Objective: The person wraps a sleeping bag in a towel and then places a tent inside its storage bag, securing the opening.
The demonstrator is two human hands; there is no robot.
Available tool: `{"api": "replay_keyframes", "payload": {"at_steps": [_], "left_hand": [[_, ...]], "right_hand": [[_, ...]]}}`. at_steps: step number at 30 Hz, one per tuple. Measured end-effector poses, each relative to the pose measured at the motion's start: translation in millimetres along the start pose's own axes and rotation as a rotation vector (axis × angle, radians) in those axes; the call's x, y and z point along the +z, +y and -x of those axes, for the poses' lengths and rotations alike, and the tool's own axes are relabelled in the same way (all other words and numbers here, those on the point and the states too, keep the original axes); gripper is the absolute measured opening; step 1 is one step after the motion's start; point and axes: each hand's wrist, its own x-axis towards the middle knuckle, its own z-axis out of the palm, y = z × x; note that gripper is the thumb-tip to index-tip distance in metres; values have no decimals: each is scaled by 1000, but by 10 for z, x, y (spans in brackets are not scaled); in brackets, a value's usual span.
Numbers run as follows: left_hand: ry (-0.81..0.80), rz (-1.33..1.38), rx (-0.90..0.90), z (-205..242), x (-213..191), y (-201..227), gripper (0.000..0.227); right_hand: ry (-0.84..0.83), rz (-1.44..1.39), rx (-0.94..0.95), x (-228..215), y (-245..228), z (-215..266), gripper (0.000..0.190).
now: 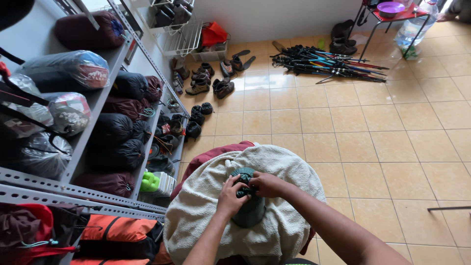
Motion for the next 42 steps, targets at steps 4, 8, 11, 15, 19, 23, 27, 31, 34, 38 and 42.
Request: {"api": "replay_keyframes", "payload": {"at_steps": [4,8,11,15,19,23,27,31,34,38,42], "left_hand": [[-9,54,-69,-11,-10,57,17],[34,177,-169,-168,193,-175,14],[38,290,-255,-194,167,-267,15],[8,325,-299,-181,-23,-192,16],[11,321,-282,-214,1,-257,17],[-13,237,-164,-147,-94,-148,21],[-47,207,-156,-34,-171,64,25],[-55,162,-189,-95,-7,-6,25],[-20,234,-217,-244,156,-197,28],[-5,269,-218,-185,147,-241,38],[-18,252,-224,-93,64,-166,39]], "right_hand": [[-171,56,15,-172,-98,-32,33],[-283,161,-45,-188,-17,-129,34],[-293,144,-52,-180,6,-179,32],[-255,72,-49,-314,-170,-195,30],[-267,112,-29,-321,-199,-224,32],[-317,192,-8,-371,-247,-274,34],[-322,209,38,-171,18,-347,18],[-452,401,23,-145,45,-336,37],[-436,419,22,-240,-90,-322,37],[-365,207,11,-341,-197,-272,31],[-330,161,10,-220,-34,-271,31]]}}
